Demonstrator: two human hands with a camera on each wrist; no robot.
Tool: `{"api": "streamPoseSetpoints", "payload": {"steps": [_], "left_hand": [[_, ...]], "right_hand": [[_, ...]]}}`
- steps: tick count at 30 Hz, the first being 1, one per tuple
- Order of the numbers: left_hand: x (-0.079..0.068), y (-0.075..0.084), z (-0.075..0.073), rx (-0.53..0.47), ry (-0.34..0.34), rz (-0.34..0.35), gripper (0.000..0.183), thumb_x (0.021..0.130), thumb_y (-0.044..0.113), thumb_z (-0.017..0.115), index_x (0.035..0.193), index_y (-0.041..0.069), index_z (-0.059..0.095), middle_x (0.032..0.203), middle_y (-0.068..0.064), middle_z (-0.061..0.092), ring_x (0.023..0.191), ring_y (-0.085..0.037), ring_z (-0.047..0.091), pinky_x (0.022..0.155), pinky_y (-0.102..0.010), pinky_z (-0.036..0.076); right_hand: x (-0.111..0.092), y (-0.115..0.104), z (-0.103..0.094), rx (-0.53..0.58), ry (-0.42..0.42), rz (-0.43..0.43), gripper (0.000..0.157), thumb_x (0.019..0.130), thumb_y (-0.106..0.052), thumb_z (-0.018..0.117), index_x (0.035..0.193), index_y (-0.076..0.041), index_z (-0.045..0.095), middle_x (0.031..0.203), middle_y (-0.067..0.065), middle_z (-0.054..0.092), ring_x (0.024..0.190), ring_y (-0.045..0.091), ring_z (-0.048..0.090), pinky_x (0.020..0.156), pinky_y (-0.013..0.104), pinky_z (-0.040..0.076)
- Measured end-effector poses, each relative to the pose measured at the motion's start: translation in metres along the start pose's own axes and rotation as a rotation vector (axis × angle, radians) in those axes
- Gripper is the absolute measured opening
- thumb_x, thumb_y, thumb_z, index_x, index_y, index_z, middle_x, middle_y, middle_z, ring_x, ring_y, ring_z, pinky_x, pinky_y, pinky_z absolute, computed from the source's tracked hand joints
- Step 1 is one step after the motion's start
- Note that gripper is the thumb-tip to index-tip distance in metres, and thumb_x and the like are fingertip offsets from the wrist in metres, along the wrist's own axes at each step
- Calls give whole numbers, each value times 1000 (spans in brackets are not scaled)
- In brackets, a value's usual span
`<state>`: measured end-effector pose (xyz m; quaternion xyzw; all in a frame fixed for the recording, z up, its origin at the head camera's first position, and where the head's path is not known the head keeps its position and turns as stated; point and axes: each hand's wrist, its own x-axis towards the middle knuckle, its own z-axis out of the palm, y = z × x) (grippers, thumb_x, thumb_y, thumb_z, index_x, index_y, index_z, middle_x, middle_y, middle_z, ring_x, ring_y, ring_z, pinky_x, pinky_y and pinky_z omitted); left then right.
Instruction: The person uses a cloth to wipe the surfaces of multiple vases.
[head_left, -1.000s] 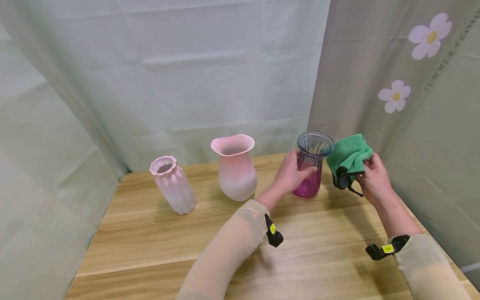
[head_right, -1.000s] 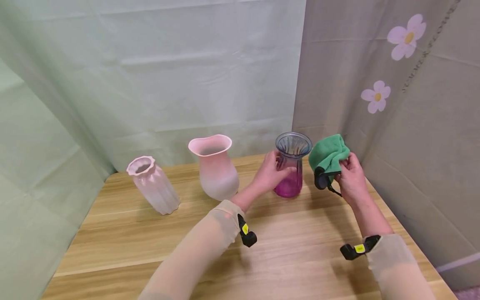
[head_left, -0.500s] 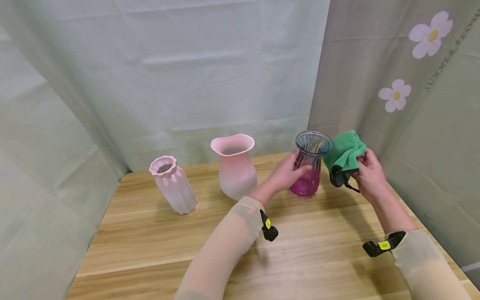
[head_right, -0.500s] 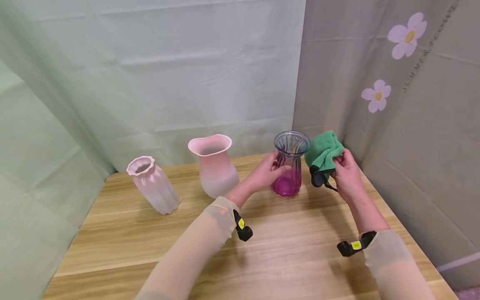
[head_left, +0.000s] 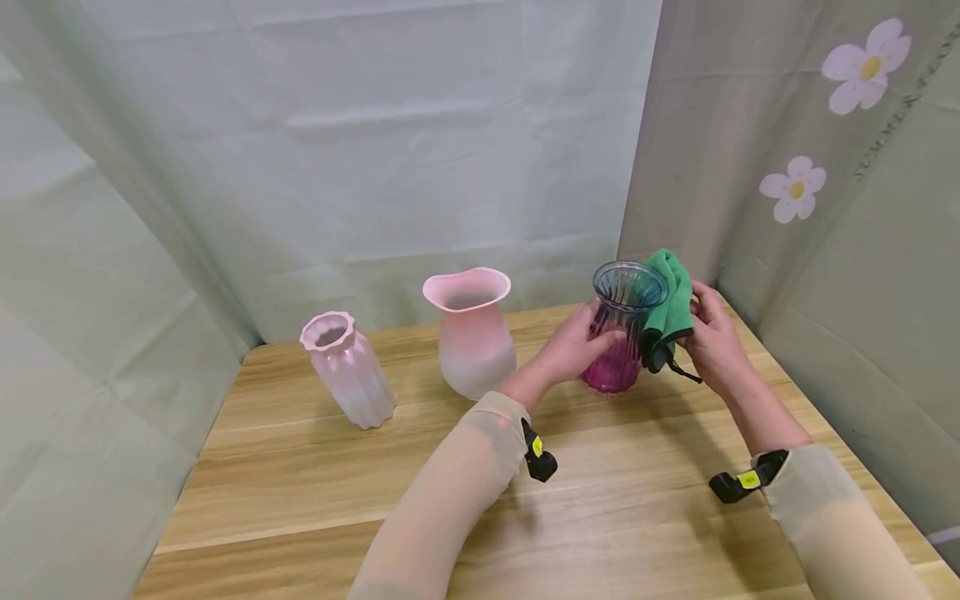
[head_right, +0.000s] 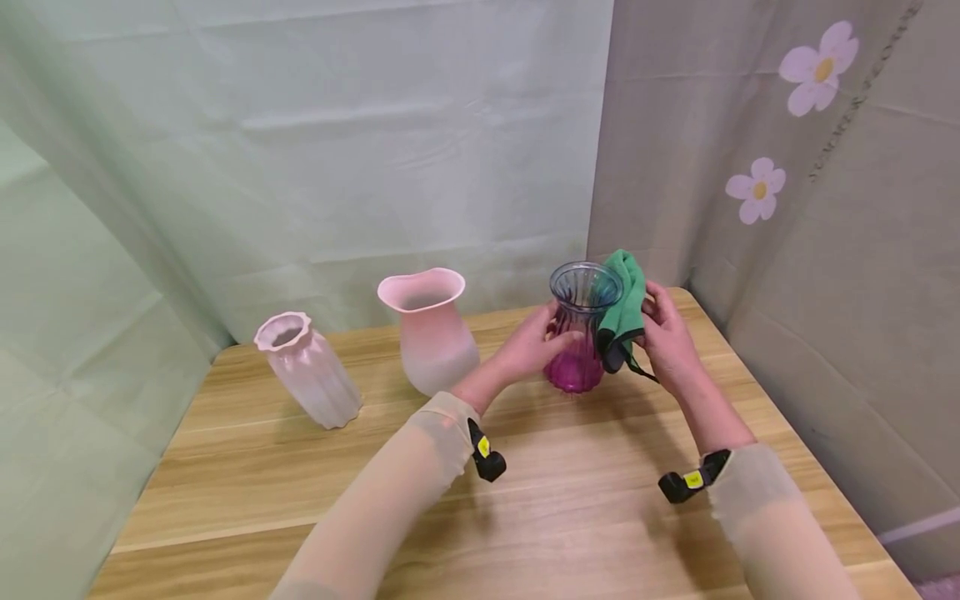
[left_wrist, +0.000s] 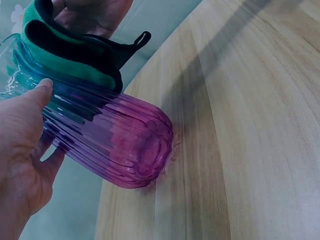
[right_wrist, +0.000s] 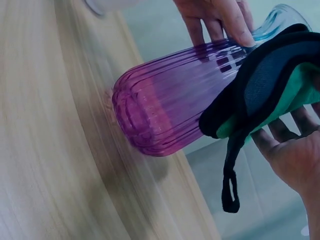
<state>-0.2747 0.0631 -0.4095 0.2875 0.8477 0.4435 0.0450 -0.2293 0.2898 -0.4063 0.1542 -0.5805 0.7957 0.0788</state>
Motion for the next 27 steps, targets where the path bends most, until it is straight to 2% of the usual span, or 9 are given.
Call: {"api": "streamPoseSetpoints", "payload": {"steps": [5, 10, 13, 16, 23, 27], "left_hand": [[0, 0, 1, 1, 0, -9, 64, 102, 37, 65, 155, 13, 39, 149, -8, 52, 138, -21, 49, 114, -39, 40], [1, 0, 2, 19, -6, -29, 68, 102, 40, 64, 158, 12, 36, 152, -9, 50, 139, -23, 47, 115, -39, 39], [1, 0, 1, 32, -10, -28, 69, 103, 39, 63, 158, 11, 34, 153, -9, 48, 141, -23, 46, 116, -39, 38], [1, 0, 0, 39, -10, -18, 67, 103, 38, 63, 158, 10, 35, 152, -10, 49, 140, -22, 46, 115, -38, 38], [2, 0, 1, 63, -1, -5, 70, 102, 38, 64, 156, 5, 36, 151, -13, 50, 139, -23, 48, 115, -34, 38], [3, -1, 1, 64, 2, 3, 72, 102, 37, 65, 158, 4, 34, 153, -14, 47, 140, -23, 46, 116, -34, 36]], "right_hand": [[-1, 1, -2, 21, -37, 17, 38, 108, -13, 51, 146, -14, 50, 117, 4, 60, 93, 10, 63, 76, 23, 56], [0, 4, 0, 2, 17, 87, 30, 106, -12, 56, 135, -18, 58, 119, 2, 59, 95, 9, 62, 81, 22, 56], [1, 8, 2, -55, 55, 129, 18, 105, -9, 57, 120, -19, 63, 112, -2, 62, 92, 8, 63, 79, 21, 56], [1, 13, 2, -140, 66, 156, 15, 106, -6, 56, 109, -19, 61, 108, -5, 63, 91, 7, 63, 77, 20, 55], [-13, 33, -10, -320, 66, 232, 13, 107, -10, 53, 110, -21, 57, 105, -11, 62, 90, 5, 60, 73, 19, 53], [-23, 51, -18, -340, 80, 237, 12, 106, -3, 52, 109, -14, 56, 100, -12, 62, 90, 4, 58, 72, 17, 51]]}}
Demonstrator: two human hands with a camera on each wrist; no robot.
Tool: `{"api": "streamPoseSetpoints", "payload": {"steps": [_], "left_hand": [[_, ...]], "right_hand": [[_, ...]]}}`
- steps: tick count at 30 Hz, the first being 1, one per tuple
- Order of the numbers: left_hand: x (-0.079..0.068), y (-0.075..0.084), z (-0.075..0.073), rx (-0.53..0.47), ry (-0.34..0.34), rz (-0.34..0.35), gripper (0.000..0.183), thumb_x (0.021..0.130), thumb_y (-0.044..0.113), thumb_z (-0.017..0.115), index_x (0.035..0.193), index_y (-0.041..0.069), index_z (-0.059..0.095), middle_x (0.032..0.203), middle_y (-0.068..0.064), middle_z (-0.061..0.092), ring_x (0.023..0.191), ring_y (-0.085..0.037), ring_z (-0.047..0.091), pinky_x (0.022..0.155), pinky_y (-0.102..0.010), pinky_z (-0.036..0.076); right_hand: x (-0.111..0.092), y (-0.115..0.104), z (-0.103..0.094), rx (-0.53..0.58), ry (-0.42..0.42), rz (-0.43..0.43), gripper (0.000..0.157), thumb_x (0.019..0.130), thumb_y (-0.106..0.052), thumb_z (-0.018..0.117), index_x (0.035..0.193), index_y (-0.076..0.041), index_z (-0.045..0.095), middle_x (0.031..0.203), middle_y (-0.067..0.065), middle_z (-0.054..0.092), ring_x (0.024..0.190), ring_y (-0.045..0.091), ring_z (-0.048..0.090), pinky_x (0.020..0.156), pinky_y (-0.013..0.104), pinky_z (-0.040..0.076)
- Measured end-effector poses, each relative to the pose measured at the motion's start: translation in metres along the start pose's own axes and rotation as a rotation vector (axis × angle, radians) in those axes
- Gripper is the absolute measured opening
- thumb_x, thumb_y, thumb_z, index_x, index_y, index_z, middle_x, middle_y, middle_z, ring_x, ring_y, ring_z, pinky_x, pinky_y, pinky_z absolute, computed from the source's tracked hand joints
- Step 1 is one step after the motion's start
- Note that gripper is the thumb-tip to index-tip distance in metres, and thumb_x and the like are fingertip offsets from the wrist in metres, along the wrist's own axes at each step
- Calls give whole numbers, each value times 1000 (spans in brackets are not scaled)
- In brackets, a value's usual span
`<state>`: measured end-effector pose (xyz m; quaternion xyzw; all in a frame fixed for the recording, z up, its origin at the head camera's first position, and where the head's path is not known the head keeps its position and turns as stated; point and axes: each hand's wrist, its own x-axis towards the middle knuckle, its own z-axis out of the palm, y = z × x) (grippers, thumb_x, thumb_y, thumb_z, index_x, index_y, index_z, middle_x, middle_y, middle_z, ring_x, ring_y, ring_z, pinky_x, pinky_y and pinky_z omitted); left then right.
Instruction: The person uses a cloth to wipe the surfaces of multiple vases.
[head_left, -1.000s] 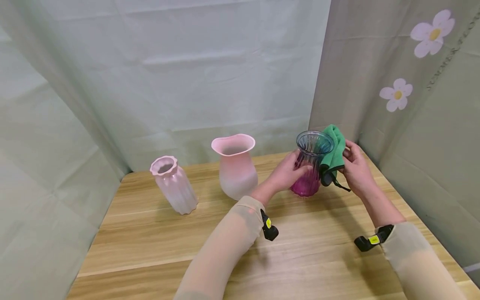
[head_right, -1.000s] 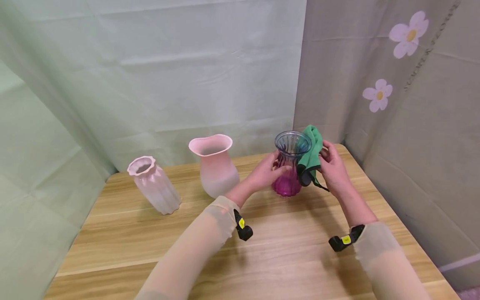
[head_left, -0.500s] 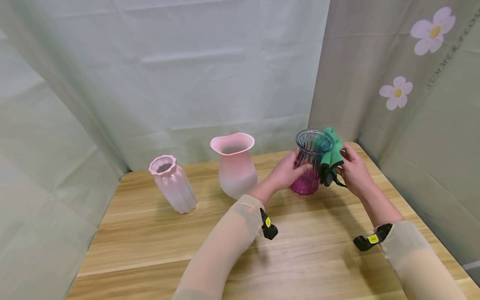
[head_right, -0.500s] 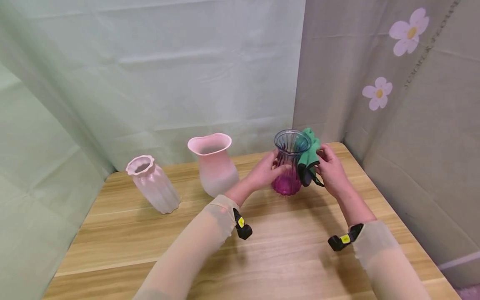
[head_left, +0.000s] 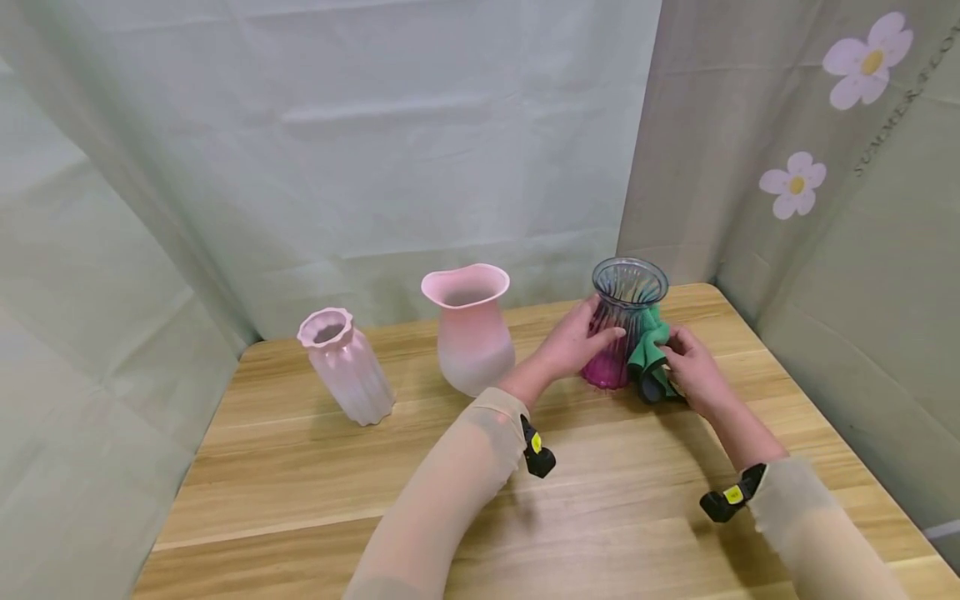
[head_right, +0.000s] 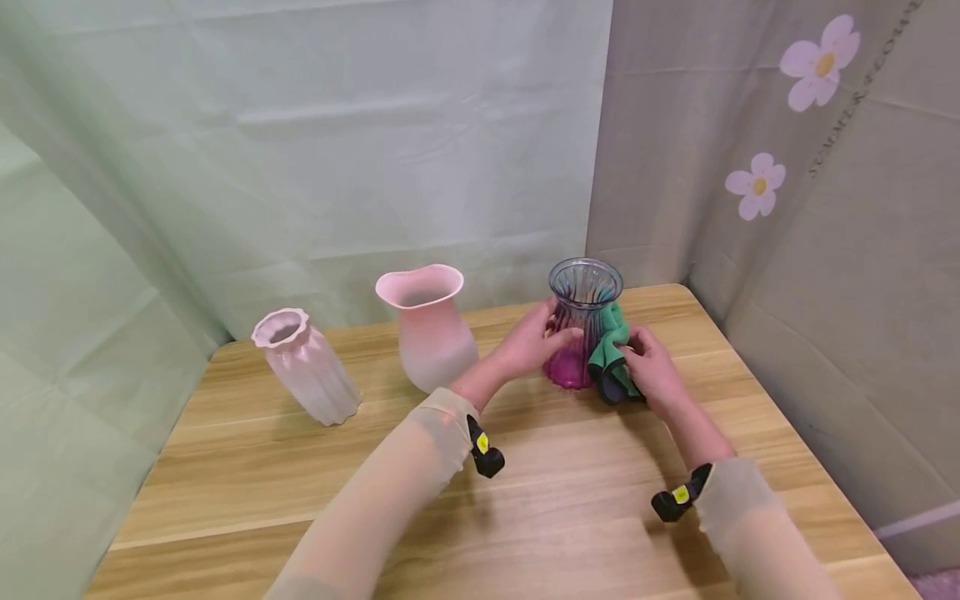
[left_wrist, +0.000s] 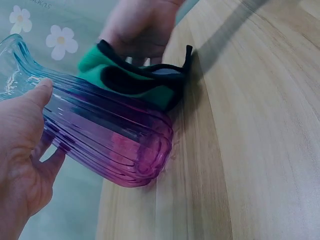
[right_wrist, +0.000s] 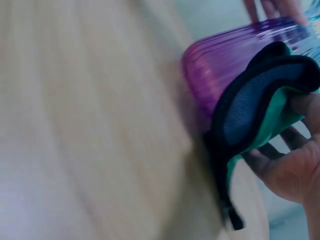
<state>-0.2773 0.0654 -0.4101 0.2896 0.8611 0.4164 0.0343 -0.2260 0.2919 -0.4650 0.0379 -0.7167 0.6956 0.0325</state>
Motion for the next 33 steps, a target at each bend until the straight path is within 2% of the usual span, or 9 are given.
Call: {"api": "streamPoseSetpoints", "payload": {"steps": [3, 6, 11, 14, 18, 24, 27, 33], "left_hand": [[1, -1, 0, -12, 6, 3, 71, 102, 36, 66, 158, 4, 35, 153, -14, 47, 140, -23, 46, 116, -34, 36], [1, -1, 0, -9, 4, -2, 72, 102, 37, 65, 158, 4, 34, 154, -14, 46, 141, -24, 45, 116, -35, 36], [0, 0, 0, -4, -16, -21, 75, 102, 38, 64, 160, 4, 30, 157, -15, 43, 143, -25, 43, 117, -36, 35], [0, 0, 0, -7, -13, -23, 74, 102, 38, 64, 159, 4, 31, 156, -14, 44, 142, -25, 44, 117, -36, 36], [0, 0, 0, 3, -15, -25, 74, 103, 38, 63, 160, 5, 30, 156, -14, 43, 143, -25, 43, 117, -36, 35], [0, -1, -1, 7, -25, -31, 76, 103, 40, 63, 160, 5, 29, 158, -13, 42, 144, -25, 42, 117, -37, 35], [0, -1, -1, 4, -24, -25, 73, 102, 39, 63, 159, 5, 32, 156, -13, 45, 142, -24, 44, 117, -37, 36], [-1, 1, -2, -14, -29, -32, 75, 102, 39, 64, 160, 5, 30, 157, -13, 43, 143, -24, 42, 117, -38, 35]], "right_hand": [[0, 10, 2, -11, 22, -44, 7, 105, -2, 52, 108, -8, 54, 101, -11, 62, 94, 4, 56, 77, 16, 49], [1, 13, 3, -44, 47, -77, 6, 105, -3, 52, 109, -7, 54, 103, -12, 62, 99, 4, 55, 82, 15, 48], [-2, 4, 5, -26, 69, -36, 7, 107, -6, 51, 108, -13, 53, 101, -12, 63, 89, 2, 58, 73, 16, 50], [-2, -7, 7, 42, 55, -16, 8, 108, -7, 50, 108, -14, 51, 99, -11, 63, 84, 3, 60, 69, 18, 52], [1, -25, 8, 141, 14, -50, 10, 108, -5, 48, 109, -14, 51, 98, -9, 67, 84, 4, 65, 70, 20, 55], [5, -54, 6, 382, -49, -108, 8, 108, -5, 50, 113, -12, 52, 95, -2, 72, 81, 7, 67, 70, 22, 56], [5, -66, 4, 479, -34, -104, 9, 107, -9, 53, 114, -13, 51, 94, -2, 73, 81, 9, 67, 73, 25, 53], [6, -74, 1, 526, 1, -80, 12, 105, -12, 58, 113, -14, 50, 90, -3, 74, 79, 11, 66, 72, 29, 48]]}}
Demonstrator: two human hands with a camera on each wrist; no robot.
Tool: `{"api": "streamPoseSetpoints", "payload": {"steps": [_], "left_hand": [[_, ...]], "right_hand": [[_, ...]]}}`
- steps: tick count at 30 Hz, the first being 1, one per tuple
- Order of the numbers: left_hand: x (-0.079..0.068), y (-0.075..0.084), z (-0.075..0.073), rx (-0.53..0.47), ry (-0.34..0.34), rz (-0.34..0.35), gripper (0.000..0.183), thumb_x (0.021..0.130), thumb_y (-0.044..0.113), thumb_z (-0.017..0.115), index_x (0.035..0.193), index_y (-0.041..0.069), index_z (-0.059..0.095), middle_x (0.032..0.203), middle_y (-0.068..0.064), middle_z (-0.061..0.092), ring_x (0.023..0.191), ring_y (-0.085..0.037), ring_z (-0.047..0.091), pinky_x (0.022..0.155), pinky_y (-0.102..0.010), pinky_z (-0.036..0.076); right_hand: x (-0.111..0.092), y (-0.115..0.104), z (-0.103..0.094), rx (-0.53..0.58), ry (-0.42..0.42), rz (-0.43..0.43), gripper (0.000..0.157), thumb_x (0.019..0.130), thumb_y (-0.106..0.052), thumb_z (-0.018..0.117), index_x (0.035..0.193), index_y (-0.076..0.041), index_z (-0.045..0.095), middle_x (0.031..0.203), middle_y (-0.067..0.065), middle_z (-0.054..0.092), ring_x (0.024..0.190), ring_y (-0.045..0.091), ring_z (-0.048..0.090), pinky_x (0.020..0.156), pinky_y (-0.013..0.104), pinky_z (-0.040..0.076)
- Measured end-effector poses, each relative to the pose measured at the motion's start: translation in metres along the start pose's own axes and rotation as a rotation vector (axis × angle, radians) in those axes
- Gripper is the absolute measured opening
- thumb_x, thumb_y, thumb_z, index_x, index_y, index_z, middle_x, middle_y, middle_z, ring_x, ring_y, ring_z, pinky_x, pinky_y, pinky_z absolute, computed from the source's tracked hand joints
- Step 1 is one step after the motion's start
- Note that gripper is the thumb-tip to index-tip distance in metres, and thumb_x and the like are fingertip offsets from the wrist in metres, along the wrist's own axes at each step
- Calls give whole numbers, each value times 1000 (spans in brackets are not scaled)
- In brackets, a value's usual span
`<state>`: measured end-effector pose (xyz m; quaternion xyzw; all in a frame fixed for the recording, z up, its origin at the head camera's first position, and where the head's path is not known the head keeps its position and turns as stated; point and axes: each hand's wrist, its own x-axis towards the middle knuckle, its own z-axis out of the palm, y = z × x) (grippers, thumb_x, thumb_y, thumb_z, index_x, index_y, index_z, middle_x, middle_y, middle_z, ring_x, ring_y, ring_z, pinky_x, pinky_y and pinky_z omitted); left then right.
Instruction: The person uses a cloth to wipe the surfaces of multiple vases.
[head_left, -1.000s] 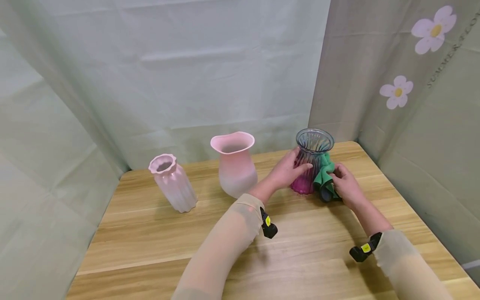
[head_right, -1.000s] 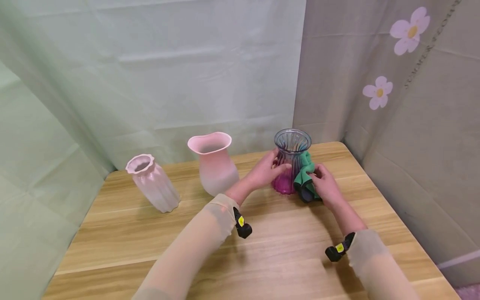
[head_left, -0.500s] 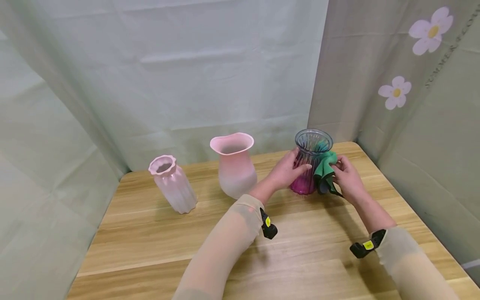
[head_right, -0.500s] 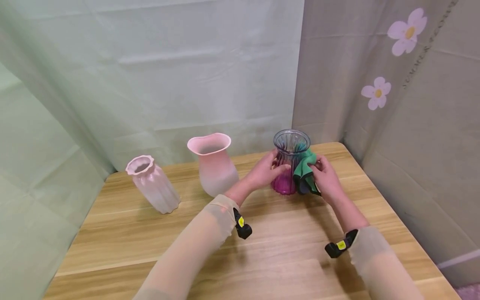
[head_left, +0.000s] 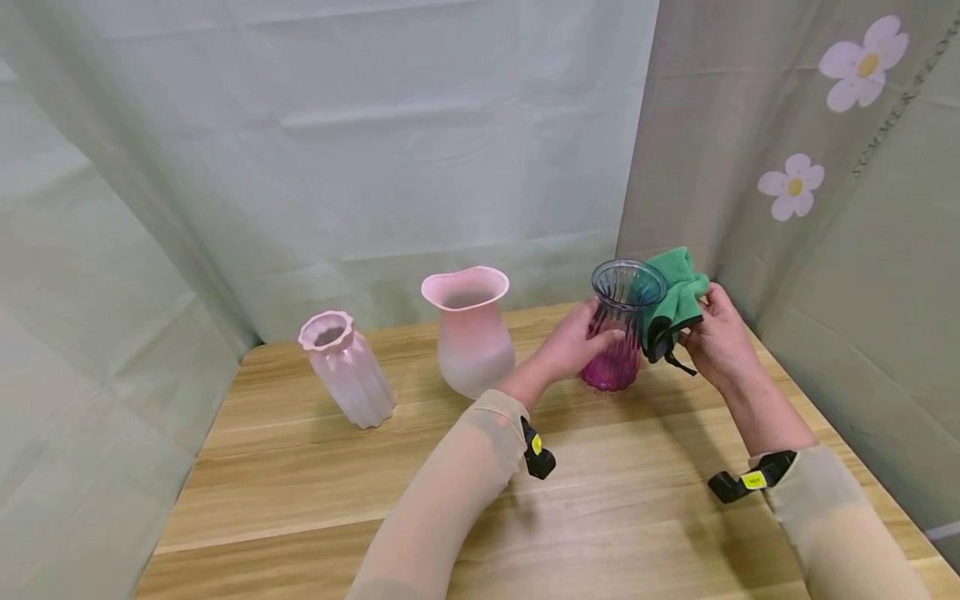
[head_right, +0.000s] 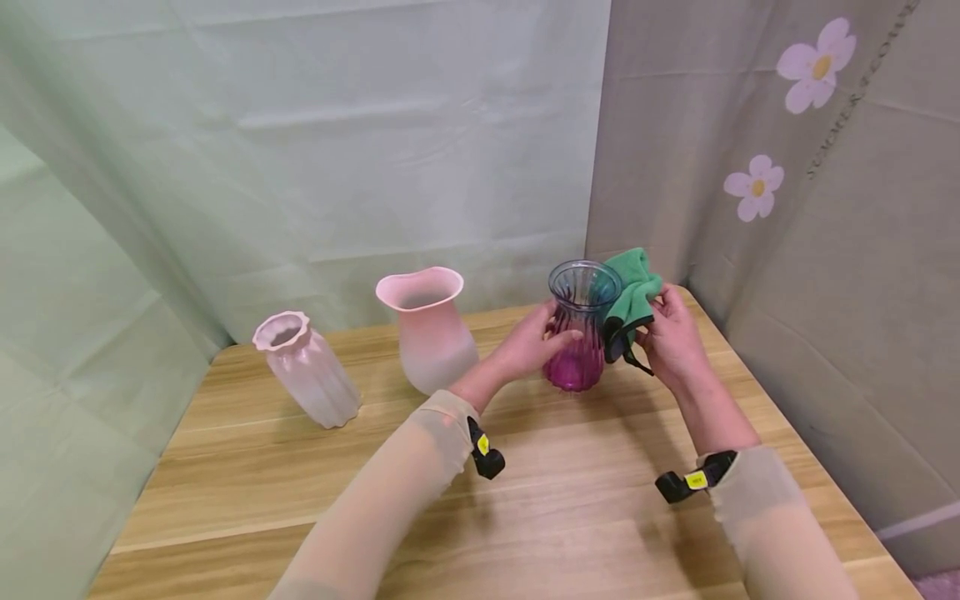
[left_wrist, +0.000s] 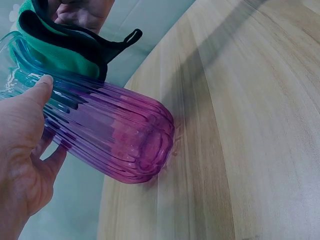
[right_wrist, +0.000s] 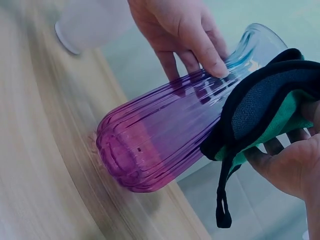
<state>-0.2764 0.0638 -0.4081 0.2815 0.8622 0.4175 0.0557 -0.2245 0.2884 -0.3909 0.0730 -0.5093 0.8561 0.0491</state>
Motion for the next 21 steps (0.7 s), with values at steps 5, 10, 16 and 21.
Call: {"api": "streamPoseSetpoints", "payload": {"steps": [5, 10, 16, 21], "left_hand": [[0, -1, 0, -27, 7, 26, 69, 102, 38, 65, 156, 7, 36, 152, -11, 49, 140, -22, 46, 116, -37, 37], [0, -2, 0, -21, 2, 23, 71, 102, 38, 64, 158, 7, 33, 154, -11, 47, 142, -22, 44, 117, -36, 36], [1, -2, 1, -9, 12, 37, 68, 103, 35, 64, 157, 6, 35, 151, -12, 49, 140, -23, 46, 116, -35, 36], [1, -1, 2, 1, 18, 31, 71, 102, 36, 64, 158, 3, 34, 152, -14, 48, 140, -24, 46, 116, -34, 36]], "right_hand": [[1, 2, -1, -25, -17, 6, 13, 105, -11, 57, 115, -15, 50, 92, -3, 74, 82, 10, 66, 73, 28, 49], [0, 12, -5, -68, -64, -3, 10, 107, -6, 52, 114, -13, 52, 97, -1, 73, 84, 9, 67, 73, 25, 55], [-4, 35, -12, -368, -39, -30, 8, 107, -8, 52, 112, -14, 51, 106, -5, 62, 93, 5, 60, 76, 18, 54], [-11, 61, -28, -505, -10, -37, 7, 107, -5, 50, 113, -9, 50, 107, -6, 59, 95, 5, 56, 76, 16, 51]]}}
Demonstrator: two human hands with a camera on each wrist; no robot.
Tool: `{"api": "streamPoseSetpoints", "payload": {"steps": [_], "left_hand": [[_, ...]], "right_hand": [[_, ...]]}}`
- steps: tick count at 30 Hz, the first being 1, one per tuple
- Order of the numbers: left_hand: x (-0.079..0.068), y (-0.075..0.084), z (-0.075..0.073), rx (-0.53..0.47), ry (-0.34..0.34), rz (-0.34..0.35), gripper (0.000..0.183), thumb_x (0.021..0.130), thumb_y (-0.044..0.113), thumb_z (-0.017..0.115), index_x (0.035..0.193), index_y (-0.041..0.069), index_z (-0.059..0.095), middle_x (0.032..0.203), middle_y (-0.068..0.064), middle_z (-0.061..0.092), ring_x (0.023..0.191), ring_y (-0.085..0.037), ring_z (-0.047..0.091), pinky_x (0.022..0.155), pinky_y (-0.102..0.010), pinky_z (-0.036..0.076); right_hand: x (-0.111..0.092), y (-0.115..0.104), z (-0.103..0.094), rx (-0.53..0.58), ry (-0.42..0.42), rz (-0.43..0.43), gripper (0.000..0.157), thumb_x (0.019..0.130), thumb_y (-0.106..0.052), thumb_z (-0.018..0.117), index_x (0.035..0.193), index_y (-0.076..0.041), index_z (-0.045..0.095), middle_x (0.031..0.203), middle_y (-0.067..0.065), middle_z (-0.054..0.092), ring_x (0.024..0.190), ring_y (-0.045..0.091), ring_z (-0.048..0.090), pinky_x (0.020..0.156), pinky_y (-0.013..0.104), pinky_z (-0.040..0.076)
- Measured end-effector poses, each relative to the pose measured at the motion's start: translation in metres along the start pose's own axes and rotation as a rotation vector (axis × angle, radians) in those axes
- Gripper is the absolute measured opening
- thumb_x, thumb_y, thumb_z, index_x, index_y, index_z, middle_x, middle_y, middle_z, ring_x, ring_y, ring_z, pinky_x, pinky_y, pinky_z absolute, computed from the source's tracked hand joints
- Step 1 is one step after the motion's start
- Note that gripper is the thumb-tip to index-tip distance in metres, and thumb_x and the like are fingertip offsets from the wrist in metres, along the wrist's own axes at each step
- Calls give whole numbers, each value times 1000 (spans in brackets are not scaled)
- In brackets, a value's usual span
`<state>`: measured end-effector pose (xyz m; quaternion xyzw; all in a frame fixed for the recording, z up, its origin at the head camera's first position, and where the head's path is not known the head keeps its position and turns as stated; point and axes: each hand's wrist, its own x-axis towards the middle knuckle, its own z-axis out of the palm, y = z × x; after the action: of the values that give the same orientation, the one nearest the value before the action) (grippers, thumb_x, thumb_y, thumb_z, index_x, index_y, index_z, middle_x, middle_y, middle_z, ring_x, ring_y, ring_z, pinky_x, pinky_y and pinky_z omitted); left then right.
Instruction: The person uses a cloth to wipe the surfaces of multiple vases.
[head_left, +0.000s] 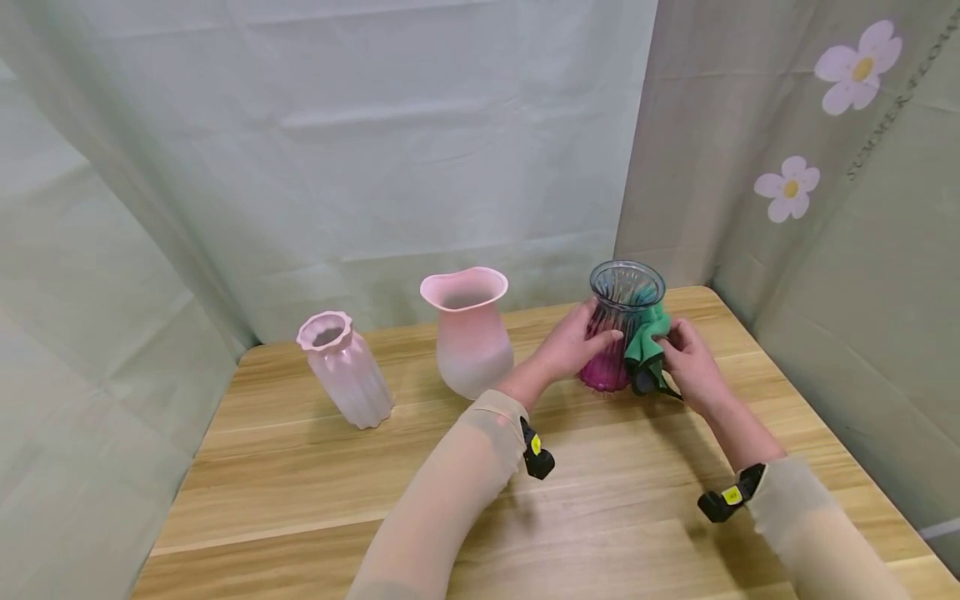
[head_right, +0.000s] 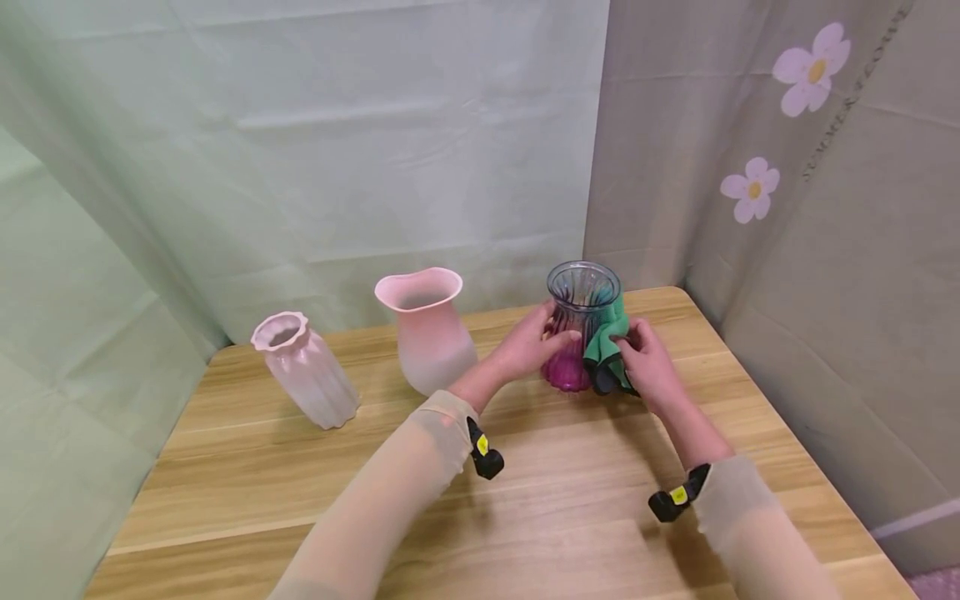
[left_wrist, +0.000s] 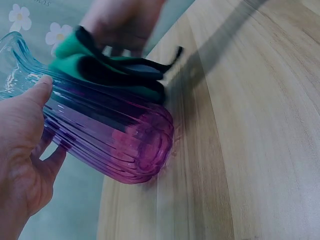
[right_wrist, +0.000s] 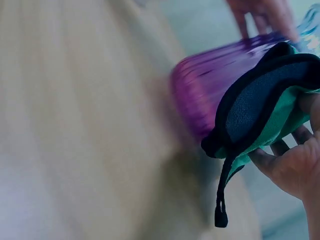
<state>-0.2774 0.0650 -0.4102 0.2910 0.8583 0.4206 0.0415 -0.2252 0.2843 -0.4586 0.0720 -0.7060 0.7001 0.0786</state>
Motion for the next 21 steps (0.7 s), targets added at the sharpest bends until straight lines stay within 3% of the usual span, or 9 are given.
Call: {"api": "streamPoseSetpoints", "payload": {"steps": [5, 10, 17, 21], "left_hand": [[-1, 0, 0, -4, -3, -13, 74, 102, 35, 65, 159, 3, 31, 156, -15, 43, 143, -25, 43, 117, -36, 35], [-1, 0, 0, 1, 2, -28, 75, 102, 37, 64, 160, 4, 30, 158, -15, 42, 143, -25, 42, 117, -37, 35], [0, -1, 1, -1, 7, 4, 70, 102, 36, 64, 157, 4, 34, 151, -15, 48, 139, -24, 47, 116, -34, 37], [0, 0, 1, 2, 11, 22, 65, 102, 34, 65, 154, 4, 38, 146, -14, 53, 135, -22, 51, 114, -32, 39]], "right_hand": [[-9, 22, -2, -100, 30, 14, 10, 107, -1, 49, 115, 4, 48, 105, -12, 60, 98, 3, 55, 80, 14, 48], [-11, 24, 0, -153, 67, 21, 21, 107, -6, 50, 120, 10, 45, 108, -13, 59, 105, 2, 53, 85, 13, 46], [-7, 9, 5, -43, 97, 29, 6, 106, -4, 53, 111, -6, 53, 102, -13, 63, 95, 2, 57, 77, 14, 50], [0, -8, 7, 26, 85, -1, 12, 105, -1, 52, 107, -13, 54, 99, -10, 64, 89, 2, 58, 72, 14, 50]]}}
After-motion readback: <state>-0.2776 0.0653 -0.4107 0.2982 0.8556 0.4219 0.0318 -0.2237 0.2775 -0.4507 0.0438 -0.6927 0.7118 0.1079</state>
